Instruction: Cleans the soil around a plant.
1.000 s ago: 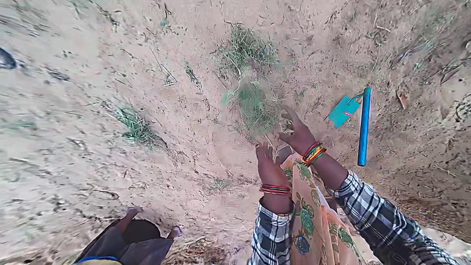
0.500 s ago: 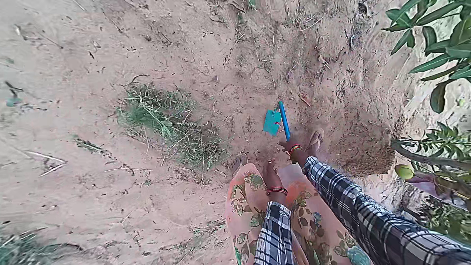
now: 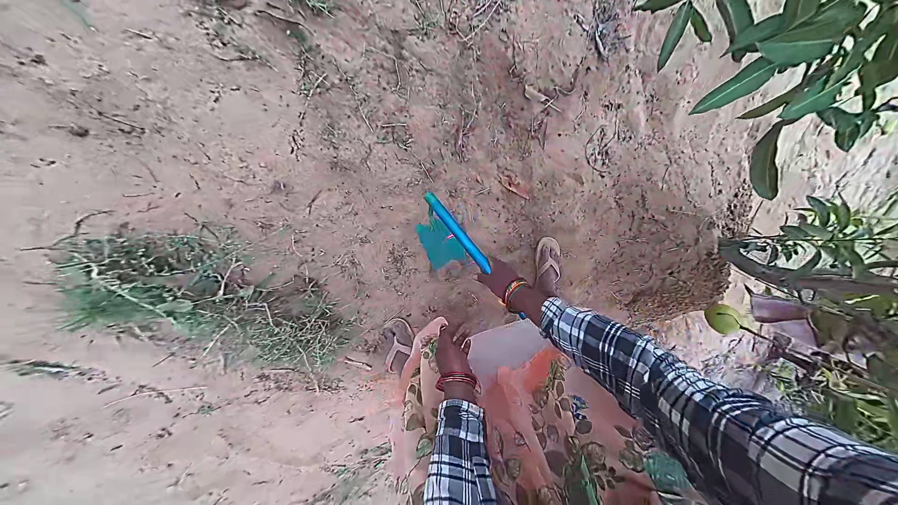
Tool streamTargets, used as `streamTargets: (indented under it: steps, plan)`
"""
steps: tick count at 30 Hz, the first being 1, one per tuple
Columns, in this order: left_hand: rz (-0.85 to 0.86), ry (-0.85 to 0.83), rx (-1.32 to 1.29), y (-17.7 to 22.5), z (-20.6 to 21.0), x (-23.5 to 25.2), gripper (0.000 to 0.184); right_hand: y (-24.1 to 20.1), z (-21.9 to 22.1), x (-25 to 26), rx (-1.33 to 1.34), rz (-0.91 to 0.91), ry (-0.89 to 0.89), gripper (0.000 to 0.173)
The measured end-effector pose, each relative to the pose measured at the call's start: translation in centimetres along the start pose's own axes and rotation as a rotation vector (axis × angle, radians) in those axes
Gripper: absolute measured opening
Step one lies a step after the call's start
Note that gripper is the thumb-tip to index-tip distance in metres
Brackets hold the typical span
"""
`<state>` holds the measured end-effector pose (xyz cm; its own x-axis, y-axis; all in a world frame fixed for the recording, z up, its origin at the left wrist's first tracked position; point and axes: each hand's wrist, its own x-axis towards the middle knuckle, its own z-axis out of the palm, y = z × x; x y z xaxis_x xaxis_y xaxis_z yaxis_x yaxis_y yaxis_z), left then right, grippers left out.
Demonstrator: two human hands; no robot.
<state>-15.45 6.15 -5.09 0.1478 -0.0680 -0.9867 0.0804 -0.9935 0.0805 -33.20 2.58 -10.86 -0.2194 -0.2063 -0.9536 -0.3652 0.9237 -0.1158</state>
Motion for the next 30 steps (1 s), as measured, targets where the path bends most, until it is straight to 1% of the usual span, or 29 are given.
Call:
streamTargets:
  steps: [1, 2, 4, 7, 10, 12, 14, 17, 19, 21, 22, 23, 25, 26, 28, 29, 30]
  plan:
    - [0.011, 0.035, 0.024, -1.2, 0.5, 0.0, 0.041, 1.0, -1.3, -1.0, -0.036, -0.05, -0.002, 0.051]
    - [0.016, 0.051, 0.054, -2.2, 0.8, -0.2, 0.04, 1.9, -2.6, -1.8, -0.069, -0.099, -0.007, 0.05]
    - [-0.002, 0.036, 0.12, -3.5, 1.9, -1.3, 0.041, 3.5, -6.4, -2.0, -0.116, -0.156, -0.039, 0.05]
    - [-0.078, 0.007, 0.249, -4.2, 3.2, -4.0, 0.043, 4.9, -12.5, -1.4, -0.144, -0.151, -0.075, 0.05]
    - [-0.069, 0.038, 0.353, -1.2, 6.4, -7.9, 0.04, 6.4, -17.8, -2.6, -0.067, -0.086, -0.001, 0.051]
    - [0.002, 0.03, 0.386, 1.8, 9.5, -11.1, 0.04, 8.2, -20.2, -4.2, -0.006, -0.08, 0.054, 0.053]
    - [0.099, 0.001, 0.381, 5.3, 12.7, -15.1, 0.041, 9.4, -21.6, -5.6, 0.138, -0.07, 0.067, 0.055]
    - [0.253, -0.112, 0.354, 9.2, 16.7, -21.1, 0.038, 9.9, -23.8, -6.8, 0.353, 0.05, 0.057, 0.05]
    - [0.37, -0.267, 0.417, 10.8, 18.9, -22.6, 0.035, 10.8, -25.7, -5.9, 0.439, 0.147, 0.053, 0.046]
    - [0.432, -0.389, 0.58, 12.0, 20.5, -21.5, 0.034, 11.9, -26.8, -4.8, 0.486, 0.23, 0.035, 0.043]
    - [0.414, -0.423, 0.657, 12.5, 21.4, -20.3, 0.033, 12.5, -27.2, -4.3, 0.5, 0.264, 0.038, 0.04]
    - [0.357, -0.444, 0.699, 12.8, 22.3, -18.7, 0.032, 13.3, -27.6, -3.8, 0.5, 0.288, 0.049, 0.041]
    - [0.187, -0.45, 0.699, 13.0, 23.8, -14.9, 0.032, 14.6, -28.4, -2.6, 0.438, 0.302, 0.07, 0.045]
    - [0.105, -0.436, 0.673, 12.5, 23.6, -13.1, 0.032, 15.4, -28.5, -2.3, 0.383, 0.308, 0.07, 0.047]
    - [0.04, -0.456, 0.69, 11.9, 22.9, -8.2, 0.033, 16.5, -29.0, -0.6, 0.305, 0.34, 0.13, 0.048]
    - [0.01, -0.463, 0.739, 11.2, 21.5, -6.5, 0.034, 17.3, -28.6, -0.2, 0.279, 0.395, 0.158, 0.051]
    - [-0.02, -0.427, 0.774, 11.0, 20.2, -4.6, 0.034, 17.0, -28.2, 1.7, 0.273, 0.441, 0.191, 0.053]
